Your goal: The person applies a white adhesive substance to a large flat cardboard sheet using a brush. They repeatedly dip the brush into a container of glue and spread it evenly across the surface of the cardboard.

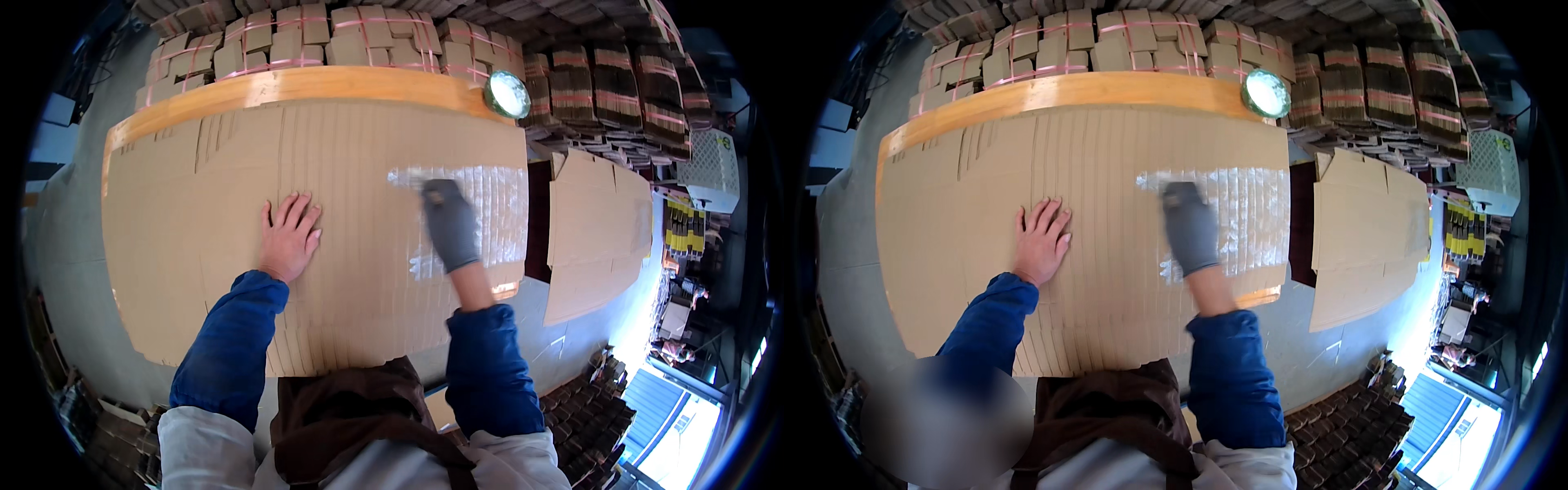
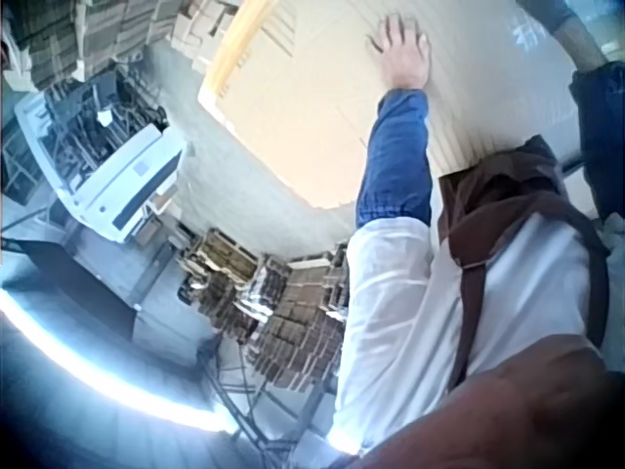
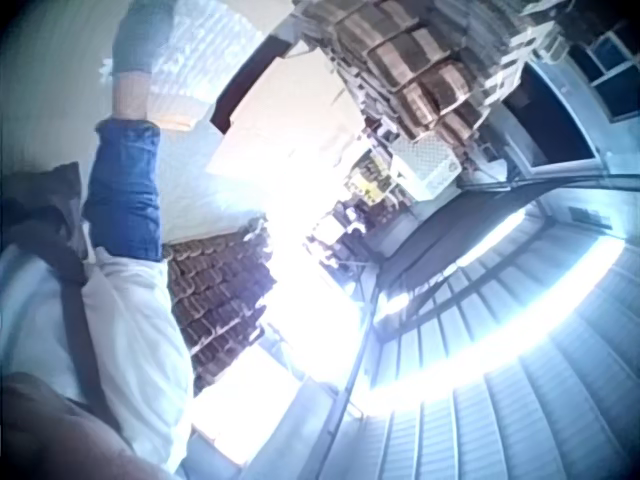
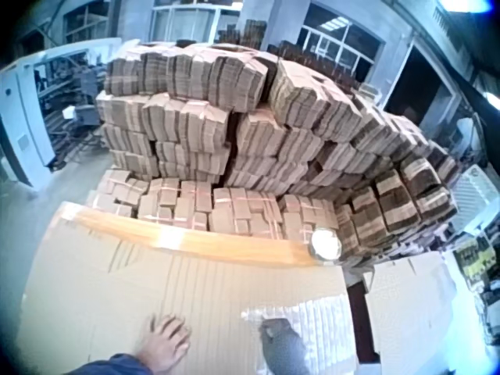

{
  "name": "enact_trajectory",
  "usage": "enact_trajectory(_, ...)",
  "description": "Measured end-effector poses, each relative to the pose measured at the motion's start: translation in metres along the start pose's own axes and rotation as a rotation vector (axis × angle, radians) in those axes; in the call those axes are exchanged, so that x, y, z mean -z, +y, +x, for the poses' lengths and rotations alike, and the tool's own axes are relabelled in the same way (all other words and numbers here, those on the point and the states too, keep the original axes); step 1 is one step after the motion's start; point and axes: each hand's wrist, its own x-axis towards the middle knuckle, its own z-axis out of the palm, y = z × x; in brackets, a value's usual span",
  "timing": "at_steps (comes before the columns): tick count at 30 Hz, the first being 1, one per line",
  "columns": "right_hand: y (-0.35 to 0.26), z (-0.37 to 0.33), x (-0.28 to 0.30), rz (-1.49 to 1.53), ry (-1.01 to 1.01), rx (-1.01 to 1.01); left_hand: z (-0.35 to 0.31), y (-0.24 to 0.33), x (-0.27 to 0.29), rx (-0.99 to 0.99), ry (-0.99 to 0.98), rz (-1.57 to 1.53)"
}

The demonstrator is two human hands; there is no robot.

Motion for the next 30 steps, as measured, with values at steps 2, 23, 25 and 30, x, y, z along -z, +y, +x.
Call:
enact_trajectory(2,-0.023,-0.027,-0.019,-0.044,-0.104,0.027,-0.006,0.000,0.000,0.009,-0.024,0.020)
enact_trajectory(23,0.058,-0.029,0.047,-0.167,0.001,-0.148,0.002,0.002,0.002,-0.019,0.011,0.036)
enact_trajectory(25,0.048,-0.023,0.044,-0.087,0.055,-0.077,-0.001,-0.002,0.001,-0.002,0.005,0.042)
enact_trajectory(30,0.059,-0.015,0.047,-0.099,0.012,-0.154,0.002,0.002,0.006,-0.013,-0.015,0.041)
